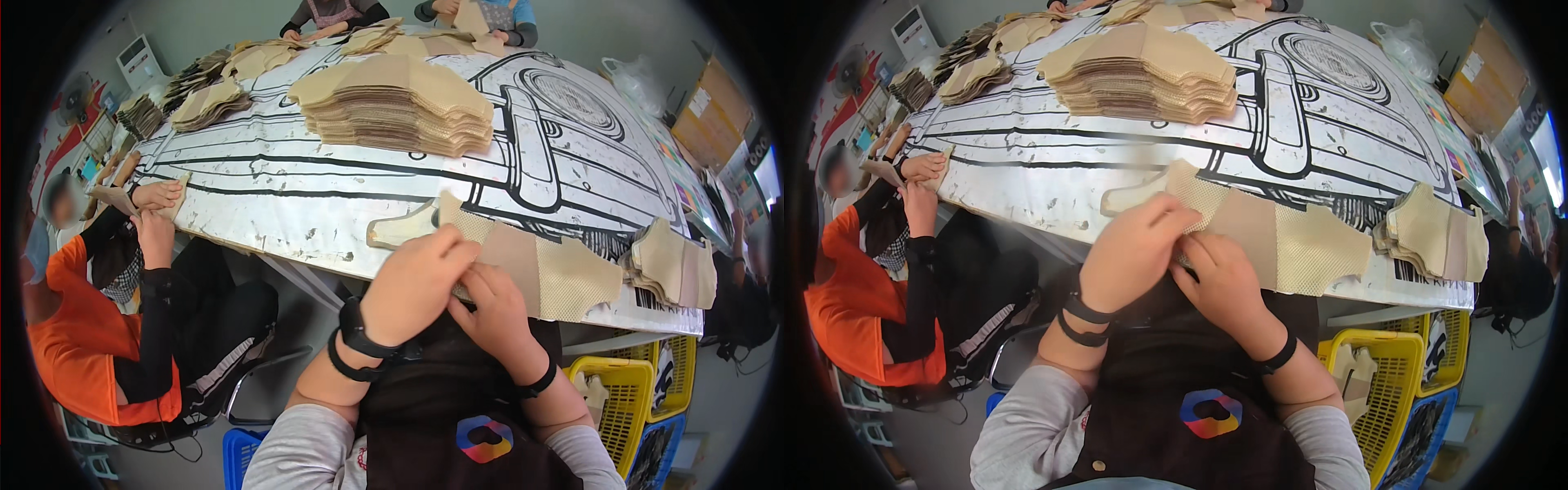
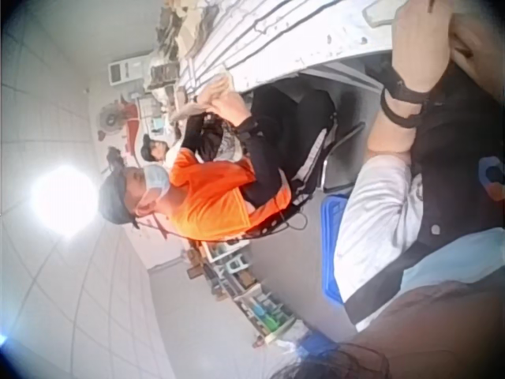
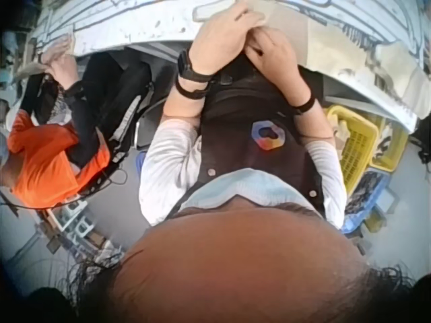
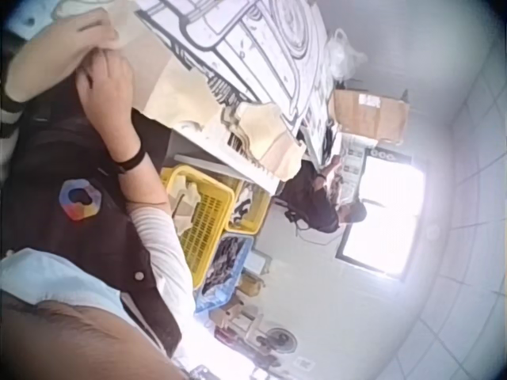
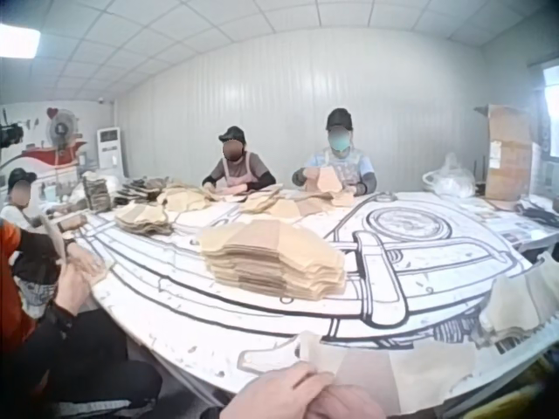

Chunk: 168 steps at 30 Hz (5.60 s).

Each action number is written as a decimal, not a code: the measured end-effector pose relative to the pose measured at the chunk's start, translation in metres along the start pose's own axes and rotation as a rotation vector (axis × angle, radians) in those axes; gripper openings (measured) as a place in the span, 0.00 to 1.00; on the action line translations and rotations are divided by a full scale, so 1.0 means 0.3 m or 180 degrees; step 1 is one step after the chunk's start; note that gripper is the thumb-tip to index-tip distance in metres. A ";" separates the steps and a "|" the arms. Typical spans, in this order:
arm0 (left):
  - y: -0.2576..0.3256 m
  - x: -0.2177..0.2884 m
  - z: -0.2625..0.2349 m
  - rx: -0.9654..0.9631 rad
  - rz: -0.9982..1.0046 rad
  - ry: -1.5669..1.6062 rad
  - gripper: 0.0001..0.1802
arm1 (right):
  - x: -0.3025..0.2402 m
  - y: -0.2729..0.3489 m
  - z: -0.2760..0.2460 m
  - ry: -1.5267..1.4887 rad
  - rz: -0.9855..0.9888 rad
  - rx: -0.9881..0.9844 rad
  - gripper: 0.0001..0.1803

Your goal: Organizing and stacking shoe upper components on a factory workbench.

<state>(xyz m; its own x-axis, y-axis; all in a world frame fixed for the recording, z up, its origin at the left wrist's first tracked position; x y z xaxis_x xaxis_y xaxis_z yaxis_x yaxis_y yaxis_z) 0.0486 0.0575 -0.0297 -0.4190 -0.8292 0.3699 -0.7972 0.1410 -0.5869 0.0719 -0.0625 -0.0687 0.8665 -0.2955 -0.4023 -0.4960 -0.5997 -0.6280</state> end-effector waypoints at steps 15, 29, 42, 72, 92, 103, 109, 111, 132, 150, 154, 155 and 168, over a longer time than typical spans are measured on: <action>0.091 -0.138 0.037 0.0841 -0.1336 0.1809 0.20 | 0.015 -0.004 -0.001 -0.0219 -0.0106 0.0233 0.09; 0.119 -0.142 0.026 0.0927 -0.1155 0.1086 0.19 | 0.002 0.004 -0.002 -0.0152 -0.0288 0.0128 0.11; 0.158 -0.151 -0.015 0.0238 -0.2032 0.0860 0.26 | -0.010 0.001 0.015 0.0383 -0.0325 -0.0323 0.18; 0.152 -0.045 0.086 0.0512 -0.2290 0.2626 0.39 | -0.053 0.092 0.025 0.0989 -0.0739 -0.0534 0.24; 0.280 0.058 -0.034 0.2023 -0.0152 0.1901 0.54 | -0.060 0.121 -0.223 -0.1790 0.1113 -0.0677 0.35; 0.256 -0.005 -0.044 0.0165 -0.0949 0.3262 0.19 | -0.138 0.122 -0.224 -0.2046 0.0250 -0.1073 0.24; 0.253 0.006 -0.033 0.0807 -0.0421 0.3515 0.09 | -0.178 0.112 -0.258 -0.1849 -0.0290 -0.0415 0.31; 0.246 0.026 -0.043 0.0844 -0.0158 0.3337 0.08 | -0.205 0.096 -0.273 -0.1959 -0.0194 -0.0174 0.28; 0.202 0.067 -0.115 0.0390 0.0884 0.2785 0.14 | -0.156 0.097 -0.274 -0.3215 -0.0061 0.0091 0.16; 0.221 -0.066 -0.197 0.3051 -0.1059 0.3639 0.22 | -0.248 0.191 -0.252 -0.2934 -0.0582 -0.3179 0.33; 0.220 -0.047 -0.145 0.2963 -0.1337 0.4748 0.23 | -0.087 0.189 -0.121 -0.4244 0.1402 -0.1533 0.47; 0.213 -0.033 -0.132 0.2971 -0.1310 0.4778 0.23 | -0.047 0.185 -0.115 -0.4682 0.1594 -0.0962 0.48; 0.237 -0.072 -0.002 0.1895 -0.1379 0.5192 0.26 | 0.120 0.199 -0.244 -0.4987 0.0778 0.2458 0.27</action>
<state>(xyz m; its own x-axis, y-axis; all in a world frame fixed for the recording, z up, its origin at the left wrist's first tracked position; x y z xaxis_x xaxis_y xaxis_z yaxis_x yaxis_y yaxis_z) 0.0006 0.0859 -0.0791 -0.5005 0.6213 0.6029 -0.8622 -0.4203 -0.2826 0.0775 -0.1634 -0.0720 0.1418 0.8877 -0.4381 -0.9066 -0.0613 -0.4175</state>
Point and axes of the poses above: each hand's wrist, its own y-axis away from the middle knuckle, its own z-axis out of the palm, x = y × z, the point moved 4 cm from there along -y, towards the middle knuckle, and after that the axes turned 6 degrees about -y, right-handed, at the moved point
